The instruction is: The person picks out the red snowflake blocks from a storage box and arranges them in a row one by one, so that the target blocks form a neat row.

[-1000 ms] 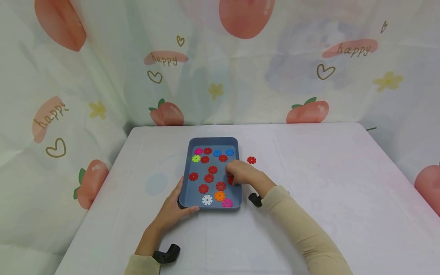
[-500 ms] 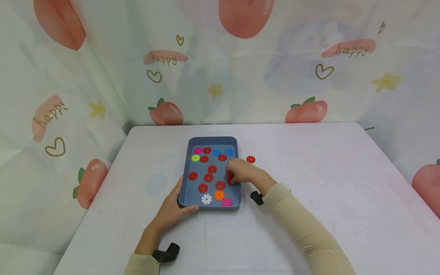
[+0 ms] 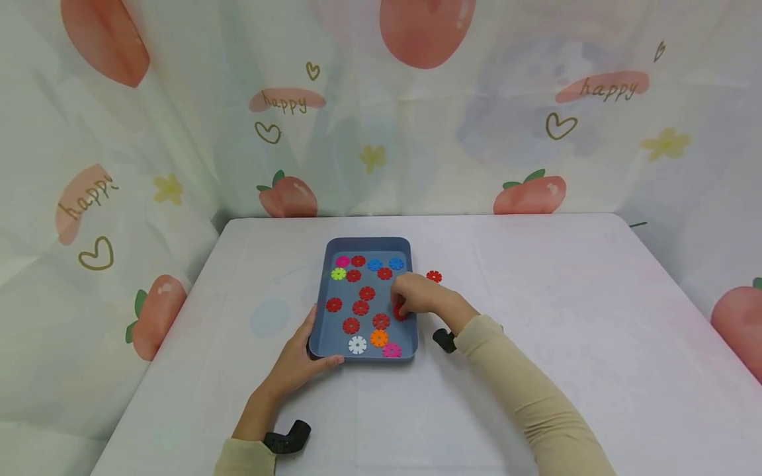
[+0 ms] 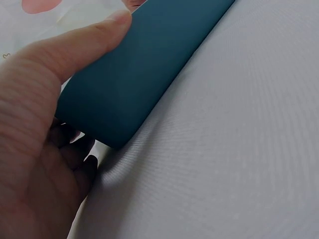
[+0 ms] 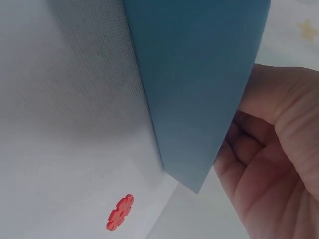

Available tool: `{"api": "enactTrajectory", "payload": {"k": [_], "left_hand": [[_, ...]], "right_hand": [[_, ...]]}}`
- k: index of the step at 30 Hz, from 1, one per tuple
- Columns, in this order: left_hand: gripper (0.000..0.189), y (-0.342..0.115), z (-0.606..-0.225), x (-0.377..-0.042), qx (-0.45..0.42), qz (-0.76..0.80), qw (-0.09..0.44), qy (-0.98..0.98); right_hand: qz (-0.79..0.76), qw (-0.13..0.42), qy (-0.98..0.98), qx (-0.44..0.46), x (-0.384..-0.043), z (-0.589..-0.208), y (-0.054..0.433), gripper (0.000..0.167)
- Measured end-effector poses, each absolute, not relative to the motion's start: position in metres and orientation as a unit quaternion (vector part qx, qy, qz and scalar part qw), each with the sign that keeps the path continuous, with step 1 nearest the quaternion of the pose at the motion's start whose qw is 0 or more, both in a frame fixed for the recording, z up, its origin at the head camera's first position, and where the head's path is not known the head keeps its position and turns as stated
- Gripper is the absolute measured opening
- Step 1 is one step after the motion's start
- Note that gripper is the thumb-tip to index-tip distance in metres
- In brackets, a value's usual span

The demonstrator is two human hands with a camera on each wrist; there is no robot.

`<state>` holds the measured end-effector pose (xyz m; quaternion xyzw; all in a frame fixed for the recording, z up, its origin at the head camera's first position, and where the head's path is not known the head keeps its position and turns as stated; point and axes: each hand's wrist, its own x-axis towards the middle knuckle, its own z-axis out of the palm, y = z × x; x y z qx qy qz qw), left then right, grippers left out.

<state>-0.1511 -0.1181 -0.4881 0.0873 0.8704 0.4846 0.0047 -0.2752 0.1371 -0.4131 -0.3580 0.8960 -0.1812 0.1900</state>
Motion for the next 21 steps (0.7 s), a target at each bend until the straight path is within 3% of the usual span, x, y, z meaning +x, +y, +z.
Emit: {"api": "enactTrajectory", "payload": {"k": [10, 21], "left_hand": [[0.104, -0.118, -0.491, -0.152, 0.091, 0.483, 0.0, 0.871], [0.105, -0.118, -0.49, -0.152, 0.091, 0.481, -0.002, 0.872]], "right_hand": [[-0.206, 0.219, 0.882, -0.362, -0.277, -0.409, 0.138, 0.008], [-0.272, 0.194, 0.869, -0.364, -0.283, -0.409, 0.149, 0.006]]}}
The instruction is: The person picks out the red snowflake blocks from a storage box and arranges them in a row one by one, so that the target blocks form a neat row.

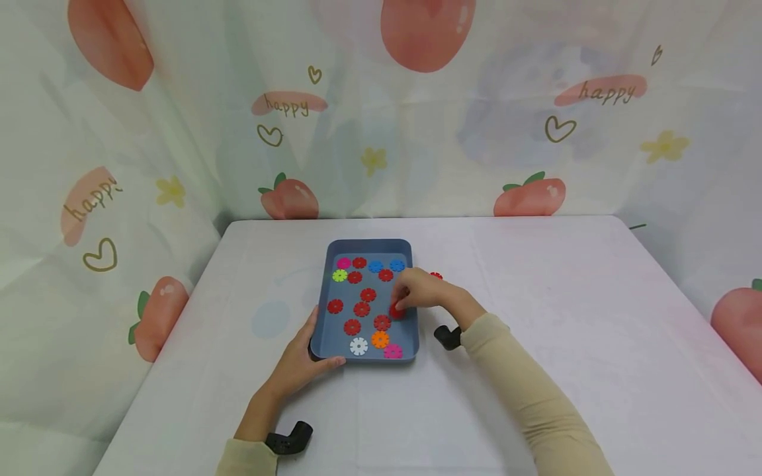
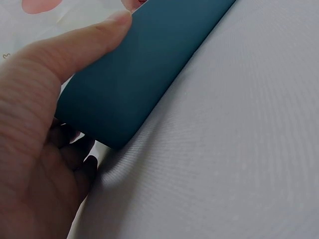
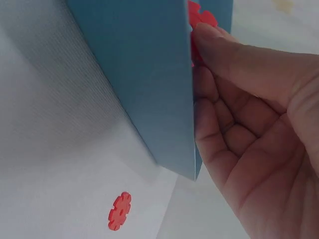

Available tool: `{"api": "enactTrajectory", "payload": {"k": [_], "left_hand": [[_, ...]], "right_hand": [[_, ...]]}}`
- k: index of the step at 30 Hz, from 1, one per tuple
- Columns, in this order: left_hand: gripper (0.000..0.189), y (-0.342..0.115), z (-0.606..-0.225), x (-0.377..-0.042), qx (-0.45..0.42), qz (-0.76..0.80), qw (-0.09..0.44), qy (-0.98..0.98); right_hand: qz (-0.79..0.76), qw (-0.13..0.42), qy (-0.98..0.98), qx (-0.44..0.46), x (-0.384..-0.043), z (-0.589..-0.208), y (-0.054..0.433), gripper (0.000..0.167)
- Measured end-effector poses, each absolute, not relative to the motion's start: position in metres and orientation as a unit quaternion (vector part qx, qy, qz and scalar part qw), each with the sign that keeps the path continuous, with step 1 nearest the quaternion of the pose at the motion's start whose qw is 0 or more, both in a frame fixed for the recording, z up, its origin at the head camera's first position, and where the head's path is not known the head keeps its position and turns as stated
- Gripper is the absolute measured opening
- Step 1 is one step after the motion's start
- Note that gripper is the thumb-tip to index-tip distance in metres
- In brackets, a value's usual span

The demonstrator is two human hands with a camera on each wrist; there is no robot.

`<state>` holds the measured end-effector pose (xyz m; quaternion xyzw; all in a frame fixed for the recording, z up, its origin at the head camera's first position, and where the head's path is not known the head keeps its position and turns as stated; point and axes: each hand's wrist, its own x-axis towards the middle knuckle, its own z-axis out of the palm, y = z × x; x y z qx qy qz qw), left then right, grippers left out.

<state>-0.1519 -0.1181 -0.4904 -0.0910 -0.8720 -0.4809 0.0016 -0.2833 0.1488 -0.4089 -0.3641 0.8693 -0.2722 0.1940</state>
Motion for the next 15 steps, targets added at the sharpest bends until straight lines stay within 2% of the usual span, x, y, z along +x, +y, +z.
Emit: {"api": "enactTrajectory", "payload": {"k": [10, 15], "left_hand": [[0.105, -0.118, -0.489, -0.151, -0.089, -0.48, 0.001, -0.873], [0.105, -0.118, -0.487, -0.151, -0.087, -0.478, -0.002, -0.874]], "right_hand": [[-0.337, 0.159, 0.872, -0.317, -0.291, -0.398, 0.173, 0.011], [-0.362, 0.14, 0.884, -0.259, -0.296, -0.396, 0.19, 0.014]]}}
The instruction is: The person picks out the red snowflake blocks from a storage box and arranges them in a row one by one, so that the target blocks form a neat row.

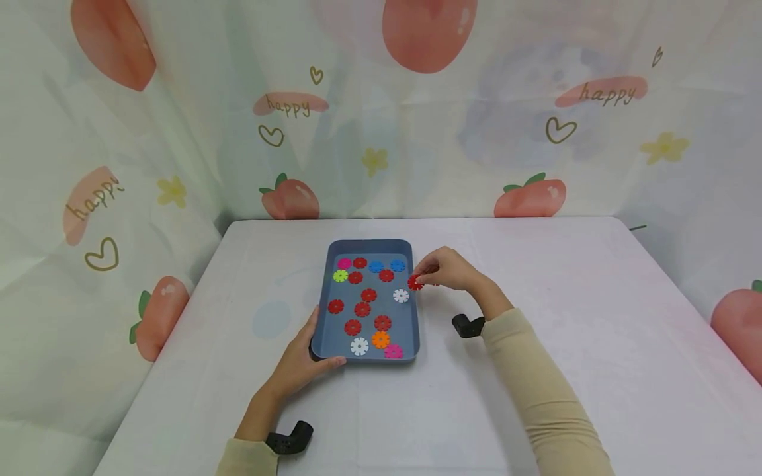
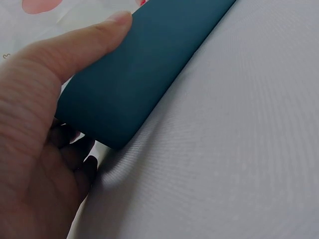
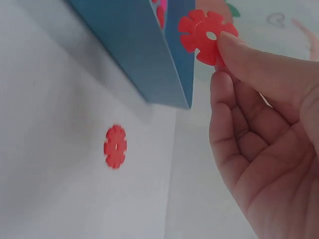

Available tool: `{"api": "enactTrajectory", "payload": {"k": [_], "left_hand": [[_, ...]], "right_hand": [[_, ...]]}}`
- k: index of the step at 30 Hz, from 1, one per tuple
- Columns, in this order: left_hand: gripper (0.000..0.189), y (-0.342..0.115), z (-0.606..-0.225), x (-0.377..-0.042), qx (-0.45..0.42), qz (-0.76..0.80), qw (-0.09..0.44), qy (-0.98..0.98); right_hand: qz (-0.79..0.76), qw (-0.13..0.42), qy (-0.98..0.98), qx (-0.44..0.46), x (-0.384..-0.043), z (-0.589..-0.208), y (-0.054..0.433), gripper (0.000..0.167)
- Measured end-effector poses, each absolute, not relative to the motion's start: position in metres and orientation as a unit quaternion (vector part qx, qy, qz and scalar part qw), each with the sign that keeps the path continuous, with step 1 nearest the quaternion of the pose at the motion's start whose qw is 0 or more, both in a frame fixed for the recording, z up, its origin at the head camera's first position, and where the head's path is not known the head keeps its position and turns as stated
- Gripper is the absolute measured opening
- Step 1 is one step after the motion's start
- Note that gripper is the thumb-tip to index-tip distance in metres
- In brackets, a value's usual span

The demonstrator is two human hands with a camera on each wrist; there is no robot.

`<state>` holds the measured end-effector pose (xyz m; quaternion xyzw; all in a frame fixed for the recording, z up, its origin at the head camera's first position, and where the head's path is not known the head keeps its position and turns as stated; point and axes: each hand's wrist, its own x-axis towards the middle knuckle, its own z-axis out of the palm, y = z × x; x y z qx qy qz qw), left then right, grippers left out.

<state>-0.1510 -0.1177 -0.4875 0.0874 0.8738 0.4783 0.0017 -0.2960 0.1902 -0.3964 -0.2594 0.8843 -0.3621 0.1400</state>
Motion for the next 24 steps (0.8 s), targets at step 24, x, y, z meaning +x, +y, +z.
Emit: {"api": "enactTrajectory", "payload": {"k": [24], "left_hand": [[0.105, -0.118, -0.489, -0.151, 0.087, 0.478, 0.003, 0.874]], "right_hand": [[-0.366, 0.147, 0.917, -0.061, -0.314, -0.436, 0.256, 0.027]]}}
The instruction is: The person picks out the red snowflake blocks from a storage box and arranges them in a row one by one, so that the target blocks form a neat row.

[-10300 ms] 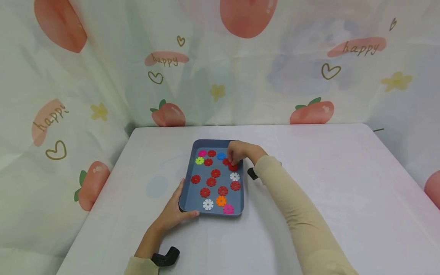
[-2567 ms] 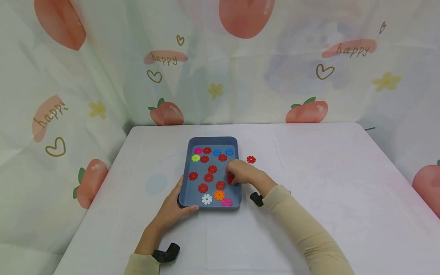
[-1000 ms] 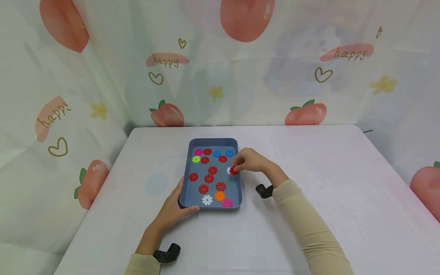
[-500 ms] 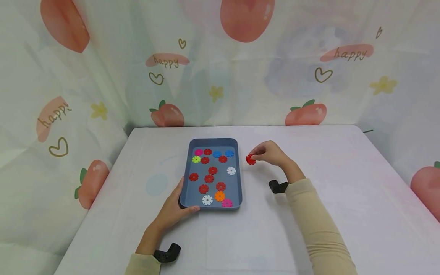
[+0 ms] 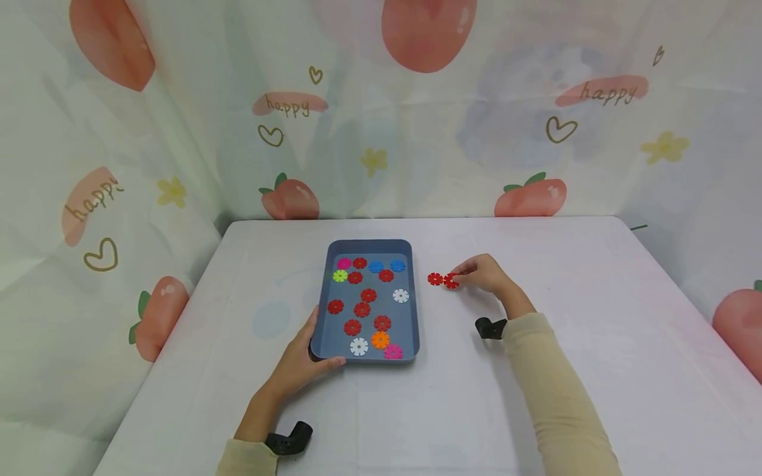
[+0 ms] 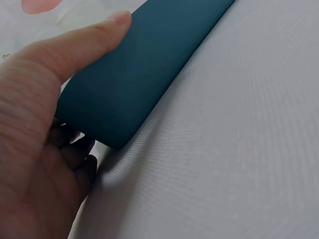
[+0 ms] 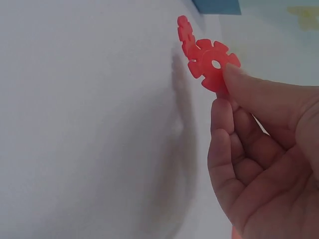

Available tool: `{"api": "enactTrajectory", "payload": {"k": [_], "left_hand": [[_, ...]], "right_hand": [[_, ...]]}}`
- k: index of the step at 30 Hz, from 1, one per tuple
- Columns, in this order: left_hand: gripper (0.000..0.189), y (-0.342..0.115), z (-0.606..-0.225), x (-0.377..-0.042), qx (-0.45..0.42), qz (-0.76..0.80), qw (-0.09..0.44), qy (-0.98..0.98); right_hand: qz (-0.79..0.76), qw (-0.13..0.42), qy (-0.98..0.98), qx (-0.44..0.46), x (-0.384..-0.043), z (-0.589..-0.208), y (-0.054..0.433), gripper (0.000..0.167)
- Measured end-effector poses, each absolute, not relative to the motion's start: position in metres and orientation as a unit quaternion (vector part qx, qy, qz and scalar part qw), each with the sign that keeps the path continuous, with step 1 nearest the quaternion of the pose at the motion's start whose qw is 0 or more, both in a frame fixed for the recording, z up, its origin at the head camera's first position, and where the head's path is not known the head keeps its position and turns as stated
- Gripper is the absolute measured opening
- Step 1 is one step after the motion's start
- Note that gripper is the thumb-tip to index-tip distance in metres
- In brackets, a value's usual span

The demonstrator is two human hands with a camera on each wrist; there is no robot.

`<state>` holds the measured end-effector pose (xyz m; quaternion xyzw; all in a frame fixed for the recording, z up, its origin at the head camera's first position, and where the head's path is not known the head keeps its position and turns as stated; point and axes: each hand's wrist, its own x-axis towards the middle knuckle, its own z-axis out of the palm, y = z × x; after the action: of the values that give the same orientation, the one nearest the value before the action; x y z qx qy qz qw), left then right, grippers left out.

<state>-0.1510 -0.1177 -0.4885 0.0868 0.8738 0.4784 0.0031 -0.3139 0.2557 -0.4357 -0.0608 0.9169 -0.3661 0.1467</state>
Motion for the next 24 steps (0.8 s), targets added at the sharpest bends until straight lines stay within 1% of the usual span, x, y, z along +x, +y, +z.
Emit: {"api": "enactTrajectory", "payload": {"k": [9, 14, 24], "left_hand": [[0.106, -0.118, -0.488, -0.151, 0.089, 0.481, 0.002, 0.872], [0.105, -0.118, -0.487, -0.151, 0.085, 0.485, 0.002, 0.871], [0.106, -0.118, -0.488, -0.151, 0.086, 0.491, 0.006, 0.867]], "right_hand": [[-0.364, 0.168, 0.916, -0.013, -0.323, -0.446, 0.257, 0.03], [-0.346, 0.17, 0.923, -0.009, -0.331, -0.447, 0.253, 0.027], [-0.329, 0.189, 0.925, 0.001, -0.34, -0.446, 0.252, 0.027]]}}
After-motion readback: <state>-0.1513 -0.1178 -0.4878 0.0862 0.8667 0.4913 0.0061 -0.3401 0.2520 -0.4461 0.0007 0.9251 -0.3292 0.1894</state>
